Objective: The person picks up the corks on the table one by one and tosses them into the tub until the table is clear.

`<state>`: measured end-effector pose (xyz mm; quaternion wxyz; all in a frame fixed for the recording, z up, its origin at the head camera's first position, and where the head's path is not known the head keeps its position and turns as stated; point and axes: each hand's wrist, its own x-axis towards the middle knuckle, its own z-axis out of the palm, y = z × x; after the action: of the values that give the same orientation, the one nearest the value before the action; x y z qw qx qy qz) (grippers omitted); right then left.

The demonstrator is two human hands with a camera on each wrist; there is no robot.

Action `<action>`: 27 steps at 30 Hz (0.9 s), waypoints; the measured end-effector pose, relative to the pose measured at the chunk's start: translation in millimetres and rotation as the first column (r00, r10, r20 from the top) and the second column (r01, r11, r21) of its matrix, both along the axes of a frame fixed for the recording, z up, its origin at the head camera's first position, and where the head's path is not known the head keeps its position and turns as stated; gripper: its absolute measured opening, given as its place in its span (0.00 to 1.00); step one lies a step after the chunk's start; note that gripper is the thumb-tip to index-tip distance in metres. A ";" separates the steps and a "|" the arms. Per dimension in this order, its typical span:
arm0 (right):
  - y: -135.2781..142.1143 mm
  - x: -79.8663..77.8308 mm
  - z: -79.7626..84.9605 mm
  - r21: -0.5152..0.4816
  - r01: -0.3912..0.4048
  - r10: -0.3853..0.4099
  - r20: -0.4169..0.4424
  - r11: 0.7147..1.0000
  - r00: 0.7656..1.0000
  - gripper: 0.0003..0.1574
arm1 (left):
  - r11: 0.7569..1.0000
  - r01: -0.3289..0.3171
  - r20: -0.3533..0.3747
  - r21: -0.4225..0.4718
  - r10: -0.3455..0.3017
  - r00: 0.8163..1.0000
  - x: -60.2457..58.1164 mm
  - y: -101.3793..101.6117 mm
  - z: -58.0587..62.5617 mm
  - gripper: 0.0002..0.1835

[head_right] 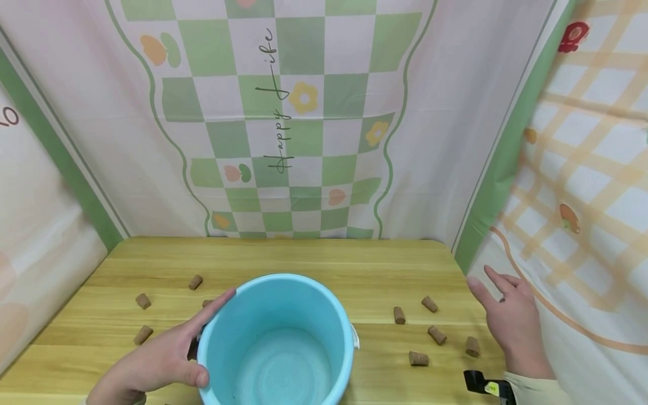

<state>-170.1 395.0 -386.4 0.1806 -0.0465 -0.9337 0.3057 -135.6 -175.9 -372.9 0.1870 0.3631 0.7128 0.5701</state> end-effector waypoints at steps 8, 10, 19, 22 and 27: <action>13.9 12.6 -1.5 -0.232 0.113 -0.076 0.160 0.966 0.984 0.40 | 1.000 0.011 -0.001 0.003 -0.011 1.000 -0.5 1.1 1.0 0.53; 15.9 13.1 -2.7 -0.315 0.104 -0.049 0.175 0.943 0.983 0.39 | 1.000 0.008 -0.004 0.001 -0.008 1.000 -0.7 1.2 1.0 0.53; 32.4 11.9 -15.6 -0.553 -0.046 0.193 0.210 0.832 0.958 0.31 | 0.999 0.024 0.019 0.025 -0.025 1.000 -2.1 1.5 0.0 0.53; 38.7 11.7 -21.0 -0.603 -0.101 0.278 0.208 0.791 0.938 0.29 | 1.000 0.016 0.001 0.014 -0.016 1.000 -2.2 1.6 0.1 0.54; 46.9 13.2 -29.6 -0.656 -0.128 0.362 0.235 0.744 0.902 0.23 | 1.000 0.011 -0.009 0.005 -0.011 1.000 -2.1 1.8 1.3 0.54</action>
<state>-156.9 441.9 -416.0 -0.0554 -0.0316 -0.7928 0.6062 -137.7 -174.1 -371.6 0.1862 0.3701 0.7102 0.5692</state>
